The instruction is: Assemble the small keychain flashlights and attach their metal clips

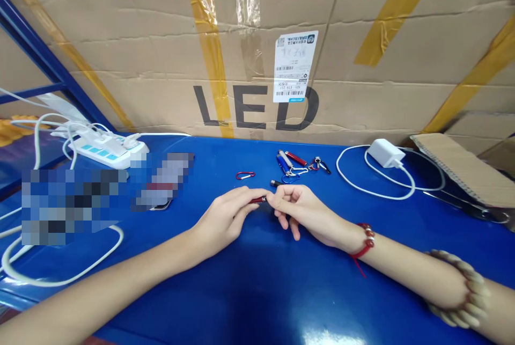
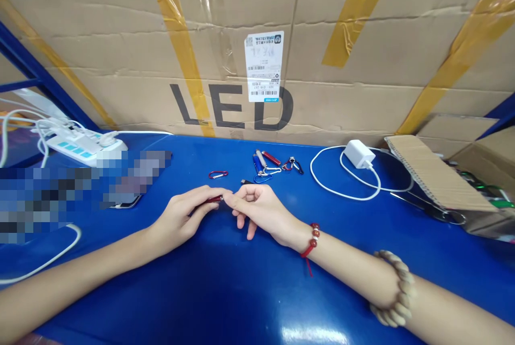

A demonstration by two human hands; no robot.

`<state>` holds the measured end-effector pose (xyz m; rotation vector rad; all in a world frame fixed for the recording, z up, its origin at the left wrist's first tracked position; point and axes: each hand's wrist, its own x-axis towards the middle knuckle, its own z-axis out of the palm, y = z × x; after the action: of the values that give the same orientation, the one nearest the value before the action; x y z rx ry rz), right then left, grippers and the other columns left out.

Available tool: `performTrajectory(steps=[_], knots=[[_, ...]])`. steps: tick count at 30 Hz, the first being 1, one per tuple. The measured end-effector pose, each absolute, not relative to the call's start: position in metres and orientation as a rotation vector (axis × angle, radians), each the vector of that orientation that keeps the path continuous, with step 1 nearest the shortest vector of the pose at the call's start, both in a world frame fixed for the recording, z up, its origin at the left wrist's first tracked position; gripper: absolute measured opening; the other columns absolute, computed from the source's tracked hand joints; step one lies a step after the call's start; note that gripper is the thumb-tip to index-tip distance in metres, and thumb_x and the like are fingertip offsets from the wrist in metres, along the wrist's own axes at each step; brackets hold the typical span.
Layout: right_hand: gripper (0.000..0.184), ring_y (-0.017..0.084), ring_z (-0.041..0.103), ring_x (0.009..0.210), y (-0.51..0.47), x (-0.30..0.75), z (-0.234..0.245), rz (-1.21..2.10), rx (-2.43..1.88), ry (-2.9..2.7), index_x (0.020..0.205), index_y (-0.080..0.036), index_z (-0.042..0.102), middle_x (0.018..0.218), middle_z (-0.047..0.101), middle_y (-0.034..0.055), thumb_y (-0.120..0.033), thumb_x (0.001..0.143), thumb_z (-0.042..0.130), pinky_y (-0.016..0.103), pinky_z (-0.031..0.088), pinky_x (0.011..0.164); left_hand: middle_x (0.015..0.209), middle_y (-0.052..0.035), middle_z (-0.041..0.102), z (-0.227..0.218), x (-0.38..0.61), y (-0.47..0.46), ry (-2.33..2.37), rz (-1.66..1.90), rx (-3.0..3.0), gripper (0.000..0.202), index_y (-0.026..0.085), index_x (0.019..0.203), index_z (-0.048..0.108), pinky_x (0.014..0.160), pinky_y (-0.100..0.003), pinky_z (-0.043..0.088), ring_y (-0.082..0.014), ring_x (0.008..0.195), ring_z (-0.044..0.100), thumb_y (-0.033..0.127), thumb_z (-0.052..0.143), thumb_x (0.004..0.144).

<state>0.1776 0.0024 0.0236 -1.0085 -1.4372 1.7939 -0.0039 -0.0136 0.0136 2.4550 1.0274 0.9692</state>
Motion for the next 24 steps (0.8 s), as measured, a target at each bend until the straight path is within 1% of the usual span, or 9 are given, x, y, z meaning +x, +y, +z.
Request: performTrajectory(steps=[3,6,9,12,14,17,21,24], knots=[[0.035,0.003,0.043,0.029,0.003,0.177,0.02,1.693,-1.008,-1.479,0.061,-0.015,0.048,0.042,0.051,-0.0063,-0.046,0.07,0.063,0.011,0.037,0.026,0.097,-0.0045,0.063,0.012,-0.003,-0.012,1.098,0.951,2.42,0.027,0.017,0.111,0.053,0.079,-0.022,0.047,-0.0132,0.085,0.059,0.015,0.038,0.089],[0.027,0.005,0.047,0.032,0.005,0.178,0.017,1.399,-0.973,-1.576,0.074,-0.017,0.053,0.048,0.051,-0.0075,-0.039,0.068,0.068,0.012,0.038,0.027,0.104,-0.0055,0.062,0.012,-0.001,-0.013,1.17,0.953,2.36,0.028,0.016,0.112,0.052,0.081,-0.023,0.047,-0.014,0.089,0.059,0.017,0.037,0.089],[0.025,0.005,0.052,0.039,0.007,0.18,0.014,1.081,-0.888,-1.733,0.086,-0.018,0.059,0.064,0.057,-0.0039,-0.031,0.068,0.07,0.015,0.044,0.034,0.106,-0.0069,0.063,0.013,0.0,-0.014,1.229,0.972,2.313,0.028,0.012,0.111,0.053,0.084,-0.023,0.046,-0.0153,0.093,0.059,0.02,0.037,0.089],[0.019,0.004,0.053,0.043,0.01,0.182,0.011,0.903,-0.807,-1.813,0.09,-0.019,0.065,0.081,0.059,0.0005,-0.027,0.073,0.067,0.017,0.048,0.04,0.109,-0.0072,0.062,0.013,0.0,-0.015,1.258,0.947,2.289,0.03,0.012,0.111,0.054,0.086,-0.022,0.045,-0.0156,0.098,0.058,0.023,0.036,0.089],[0.014,0.003,0.053,0.044,0.011,0.183,0.01,0.87,-0.761,-1.812,0.087,-0.02,0.068,0.085,0.058,0.0014,-0.024,0.074,0.065,0.017,0.049,0.04,0.111,-0.0064,0.062,0.013,-0.001,-0.015,1.268,0.914,2.281,0.031,0.013,0.111,0.054,0.088,-0.023,0.044,-0.0156,0.1,0.058,0.024,0.035,0.089],[0.009,0.003,0.053,0.045,0.012,0.183,0.009,0.926,-0.721,-1.797,0.078,-0.019,0.07,0.083,0.057,0.0011,-0.025,0.072,0.067,0.016,0.048,0.038,0.11,-0.0048,0.062,0.013,-0.001,-0.015,1.268,0.862,2.28,0.03,0.015,0.11,0.055,0.09,-0.023,0.042,-0.0153,0.101,0.057,0.025,0.035,0.09],[0.01,0.005,0.053,0.047,0.012,0.185,0.011,0.978,-0.691,-1.81,0.068,-0.017,0.069,0.076,0.056,0.0009,-0.026,0.071,0.068,0.016,0.049,0.038,0.107,-0.0017,0.063,0.017,-0.002,-0.014,1.202,0.745,2.293,0.027,0.019,0.106,0.055,0.087,-0.022,0.043,-0.0139,0.098,0.058,0.025,0.034,0.09],[0.011,0.007,0.055,0.054,0.011,0.188,0.013,0.88,-0.629,-1.913,0.067,-0.017,0.069,0.073,0.056,0.0016,-0.024,0.075,0.064,0.018,0.05,0.044,0.103,0.0,0.064,0.019,-0.002,-0.015,1.112,0.657,2.314,0.025,0.021,0.102,0.055,0.082,-0.02,0.044,-0.0129,0.093,0.059,0.024,0.033,0.091]])
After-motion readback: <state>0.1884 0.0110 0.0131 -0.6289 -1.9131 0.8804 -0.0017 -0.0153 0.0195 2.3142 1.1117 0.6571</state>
